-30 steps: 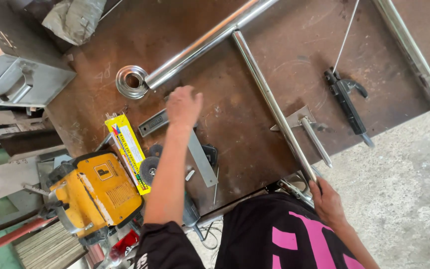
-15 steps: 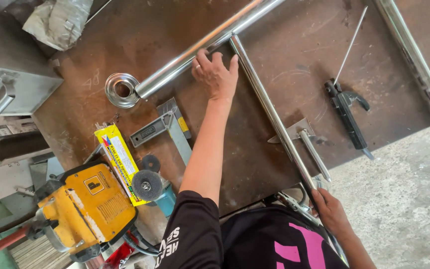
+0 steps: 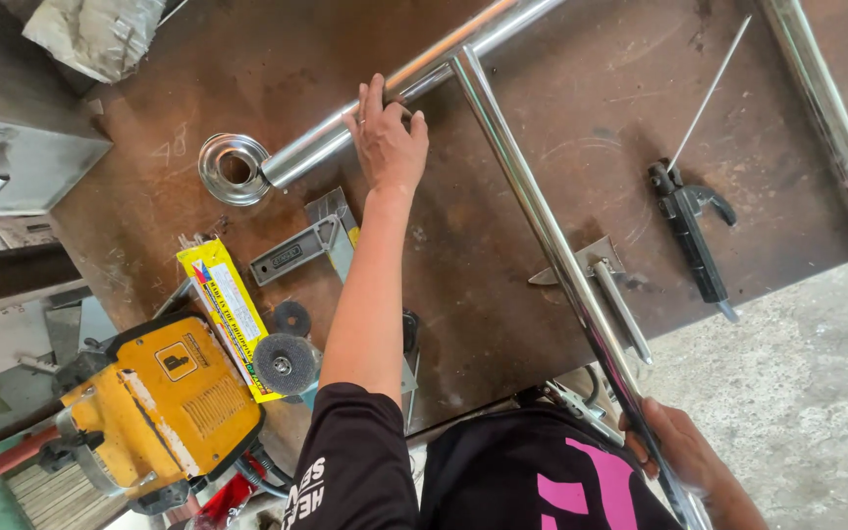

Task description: The person positions stainless steel tubes and a curved handle piece on a steel workbench, aligns them against a try square and a metal bracket, then tack welds the joints with an arc welder, producing sparks. They reposition the frame and weld additional joints along the tubes.

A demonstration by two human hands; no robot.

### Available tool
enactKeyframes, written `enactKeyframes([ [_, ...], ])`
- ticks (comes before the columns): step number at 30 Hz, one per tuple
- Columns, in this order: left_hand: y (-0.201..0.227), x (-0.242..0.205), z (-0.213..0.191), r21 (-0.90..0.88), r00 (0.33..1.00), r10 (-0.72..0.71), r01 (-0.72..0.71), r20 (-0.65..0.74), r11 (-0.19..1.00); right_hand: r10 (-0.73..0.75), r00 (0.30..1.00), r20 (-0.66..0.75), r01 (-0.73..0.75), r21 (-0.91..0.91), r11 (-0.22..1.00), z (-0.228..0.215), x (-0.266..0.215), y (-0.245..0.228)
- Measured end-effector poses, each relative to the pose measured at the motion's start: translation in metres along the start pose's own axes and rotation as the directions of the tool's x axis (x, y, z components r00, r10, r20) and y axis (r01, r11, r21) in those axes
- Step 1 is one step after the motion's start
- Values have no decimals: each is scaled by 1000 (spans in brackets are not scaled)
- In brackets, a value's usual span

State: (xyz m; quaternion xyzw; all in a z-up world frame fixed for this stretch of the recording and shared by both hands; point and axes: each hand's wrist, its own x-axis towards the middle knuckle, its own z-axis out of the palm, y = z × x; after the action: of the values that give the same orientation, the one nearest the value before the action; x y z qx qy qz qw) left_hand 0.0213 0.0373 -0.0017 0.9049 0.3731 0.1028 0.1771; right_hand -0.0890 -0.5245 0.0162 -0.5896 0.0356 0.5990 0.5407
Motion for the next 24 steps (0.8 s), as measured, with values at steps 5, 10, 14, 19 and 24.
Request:
enactKeyframes([
  [5, 10, 1, -8, -64, 998, -32, 35, 51, 997, 224, 957, -182, -238, -55, 970, 16, 10, -21],
  [10, 39, 10, -2, 17, 986, -61, 59, 156, 998, 208, 882, -422, -323, -221, 920, 33, 9, -31],
  [14, 52, 16, 11, 53, 979, -21, 10, 205, 999, 90, 865, -494, -320, -405, 857, 32, 20, -15],
  [19, 67, 11, 15, 157, 956, -99, 57, 275, 986, 49, 859, -510, -358, -529, 769, 31, 28, -3],
  [24, 77, 8, 20, 62, 968, -146, 136, 204, 989, -33, 882, -469, -261, -548, 795, 19, 47, 22],
])
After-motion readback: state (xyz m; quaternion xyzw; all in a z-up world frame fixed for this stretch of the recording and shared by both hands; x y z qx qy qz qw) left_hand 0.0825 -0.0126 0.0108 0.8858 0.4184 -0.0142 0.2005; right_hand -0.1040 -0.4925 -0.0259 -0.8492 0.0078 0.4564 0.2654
